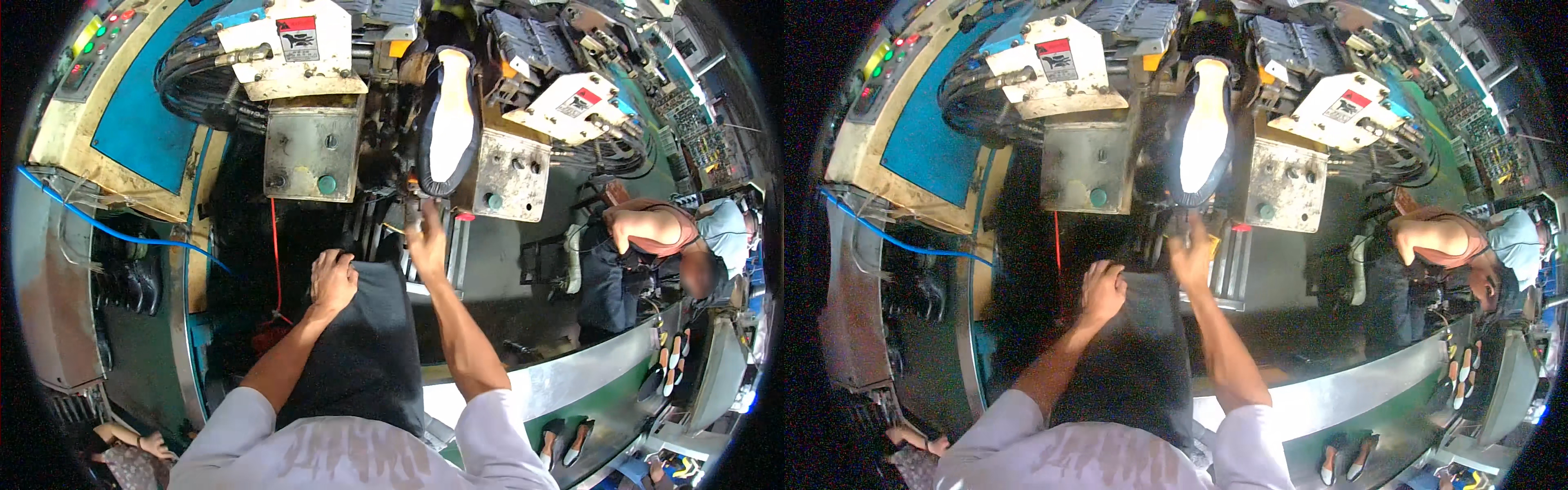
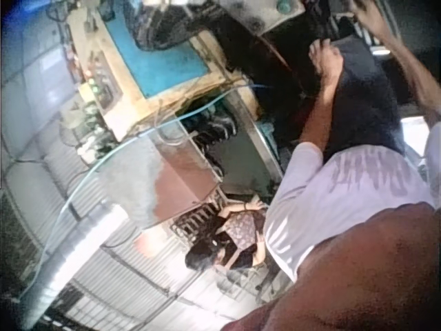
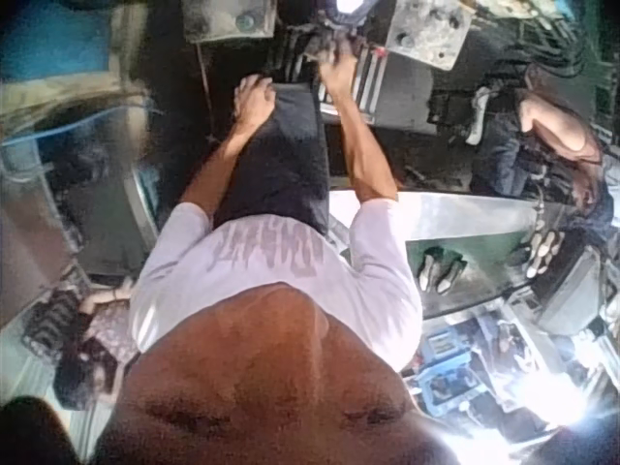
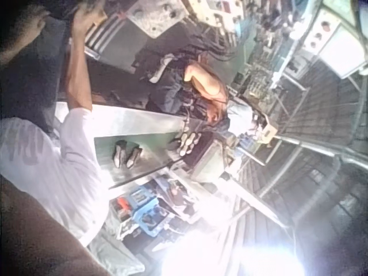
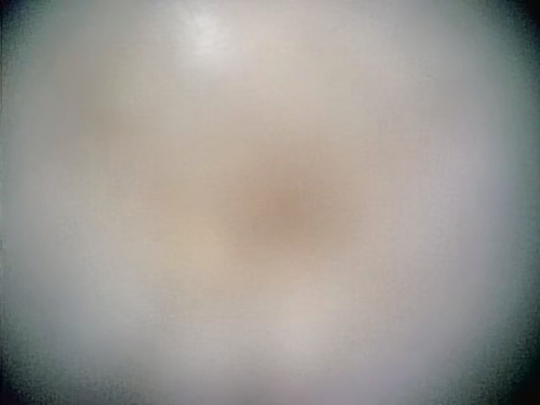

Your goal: The person repeatedly picks up black shoes from a conveyor belt, places them into a machine to process the soles, and returns them to the belt. This cycle is performed multiple times throughout the video.

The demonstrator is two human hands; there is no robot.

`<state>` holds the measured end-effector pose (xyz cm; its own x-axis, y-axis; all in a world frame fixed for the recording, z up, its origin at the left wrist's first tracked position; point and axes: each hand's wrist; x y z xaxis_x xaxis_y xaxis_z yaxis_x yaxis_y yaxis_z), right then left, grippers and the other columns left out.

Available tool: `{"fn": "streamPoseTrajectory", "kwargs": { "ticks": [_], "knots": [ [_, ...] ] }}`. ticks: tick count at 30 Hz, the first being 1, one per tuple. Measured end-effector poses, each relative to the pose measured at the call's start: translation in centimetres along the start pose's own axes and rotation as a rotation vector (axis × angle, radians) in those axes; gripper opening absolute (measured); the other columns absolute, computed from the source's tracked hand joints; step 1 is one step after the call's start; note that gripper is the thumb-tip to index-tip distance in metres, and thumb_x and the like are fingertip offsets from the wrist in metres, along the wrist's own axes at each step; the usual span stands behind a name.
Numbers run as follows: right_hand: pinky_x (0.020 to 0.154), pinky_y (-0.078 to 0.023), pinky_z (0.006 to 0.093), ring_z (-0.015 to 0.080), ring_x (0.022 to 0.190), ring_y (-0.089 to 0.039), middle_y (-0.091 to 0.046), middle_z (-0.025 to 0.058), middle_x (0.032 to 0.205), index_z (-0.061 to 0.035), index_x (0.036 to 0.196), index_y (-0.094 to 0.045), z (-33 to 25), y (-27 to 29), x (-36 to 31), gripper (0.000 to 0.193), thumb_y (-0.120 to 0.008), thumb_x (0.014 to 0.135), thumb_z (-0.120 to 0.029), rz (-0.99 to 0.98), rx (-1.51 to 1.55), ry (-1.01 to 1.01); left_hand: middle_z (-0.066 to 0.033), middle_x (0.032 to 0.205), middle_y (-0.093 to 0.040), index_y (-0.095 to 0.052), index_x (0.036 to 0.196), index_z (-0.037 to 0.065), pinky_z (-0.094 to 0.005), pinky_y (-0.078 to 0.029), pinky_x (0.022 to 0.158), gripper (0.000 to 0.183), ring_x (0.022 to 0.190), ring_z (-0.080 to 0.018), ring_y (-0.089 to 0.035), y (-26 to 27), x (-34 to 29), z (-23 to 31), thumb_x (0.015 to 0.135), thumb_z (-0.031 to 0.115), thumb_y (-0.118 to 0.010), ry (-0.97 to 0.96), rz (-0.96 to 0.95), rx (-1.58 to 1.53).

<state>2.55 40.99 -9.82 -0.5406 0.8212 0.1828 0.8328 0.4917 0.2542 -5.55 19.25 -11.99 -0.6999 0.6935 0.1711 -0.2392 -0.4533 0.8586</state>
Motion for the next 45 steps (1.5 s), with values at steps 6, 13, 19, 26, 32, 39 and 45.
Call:
{"fn": "streamPoseTrajectory", "kwargs": {
  "ticks": [6,13,19,26,32,39,45],
  "knots": [
    [0.119,-0.036,0.0611,0.0538,0.146,-0.043,-0.043,0.0328,0.160,-0.0003,0.145,-0.058,-15.9,6.6,-0.2,0.059,-0.073,0.090,-0.010,0.081,-0.522,0.718,-0.0214,0.120,-0.071,-0.069,0.127,0.002,-0.0522,-0.054,0.098,0.039,0.109,-0.0419,-0.067,-0.7,1.2,-2.5,0.089,-0.001,-0.063,-0.014,-0.041,-0.303],
    [0.124,-0.030,0.0626,0.0636,0.151,-0.024,-0.019,0.0433,0.165,-0.0046,0.157,-0.047,-16.6,2.5,6.3,0.072,-0.075,0.094,-0.023,0.040,-0.653,0.571,-0.0273,0.137,-0.061,-0.023,0.171,0.016,-0.0439,-0.057,0.095,0.087,0.101,-0.0318,-0.071,11.8,19.5,9.7,0.094,-0.017,-0.046,-0.268,-0.033,-0.621],
    [0.123,-0.035,0.0574,0.0614,0.150,-0.029,-0.015,0.0422,0.166,-0.0049,0.161,-0.041,-16.9,1.9,5.4,0.077,-0.076,0.094,-0.019,0.012,-0.690,0.502,-0.0306,0.124,-0.064,-0.032,0.165,0.010,-0.0527,-0.054,0.095,0.078,0.113,-0.0474,-0.066,12.4,28.6,11.9,0.092,-0.007,-0.056,-0.578,-0.009,-0.149],
    [0.118,-0.040,0.0585,0.0617,0.143,-0.037,-0.013,0.0426,0.166,-0.0055,0.164,-0.036,-16.8,1.8,5.3,0.079,-0.074,0.096,-0.020,-0.008,-0.710,0.498,-0.0270,0.091,-0.071,-0.020,0.169,0.014,-0.0509,-0.057,0.076,0.094,0.087,-0.0422,-0.072,14.8,28.6,11.7,0.086,-0.007,-0.061,-0.668,-0.228,0.087],
    [0.114,-0.045,0.0584,0.0619,0.138,-0.042,-0.013,0.0420,0.167,-0.0072,0.164,-0.036,-17.1,2.8,5.4,0.074,-0.069,0.100,-0.022,0.003,-0.764,0.456,-0.0305,0.127,-0.065,-0.024,0.170,0.016,-0.0529,-0.052,0.100,0.087,0.116,-0.0442,-0.065,13.8,20.5,10.9,0.092,-0.009,-0.053,-0.681,-0.094,-0.365],
    [0.111,-0.048,0.0579,0.0590,0.135,-0.047,-0.016,0.0417,0.166,-0.0076,0.163,-0.038,-17.6,1.6,7.1,0.072,-0.069,0.099,-0.021,-0.006,-0.804,0.489,-0.0259,0.131,-0.061,-0.054,0.147,-0.002,-0.0483,-0.047,0.111,0.052,0.125,-0.0435,-0.058,5.3,2.3,0.5,0.097,0.008,-0.066,-0.145,-0.261,-0.297],
    [0.107,-0.050,0.0594,0.0596,0.127,-0.052,-0.014,0.0418,0.166,-0.0090,0.164,-0.035,-18.9,-0.4,14.7,0.074,-0.068,0.098,-0.021,-0.003,-0.798,0.489,-0.0260,0.152,-0.045,-0.060,0.145,0.004,-0.0591,-0.041,0.114,0.051,0.141,-0.0461,-0.045,1.9,-2.9,0.7,0.099,0.024,-0.069,-0.082,-0.199,0.023]
  ]
}}
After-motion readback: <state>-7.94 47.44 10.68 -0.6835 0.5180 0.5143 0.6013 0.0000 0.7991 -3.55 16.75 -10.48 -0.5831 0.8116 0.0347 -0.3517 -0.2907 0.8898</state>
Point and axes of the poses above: each hand's wrist, its own x-axis towards the middle knuckle, its own y-axis out of the back of the hand, z = x × y
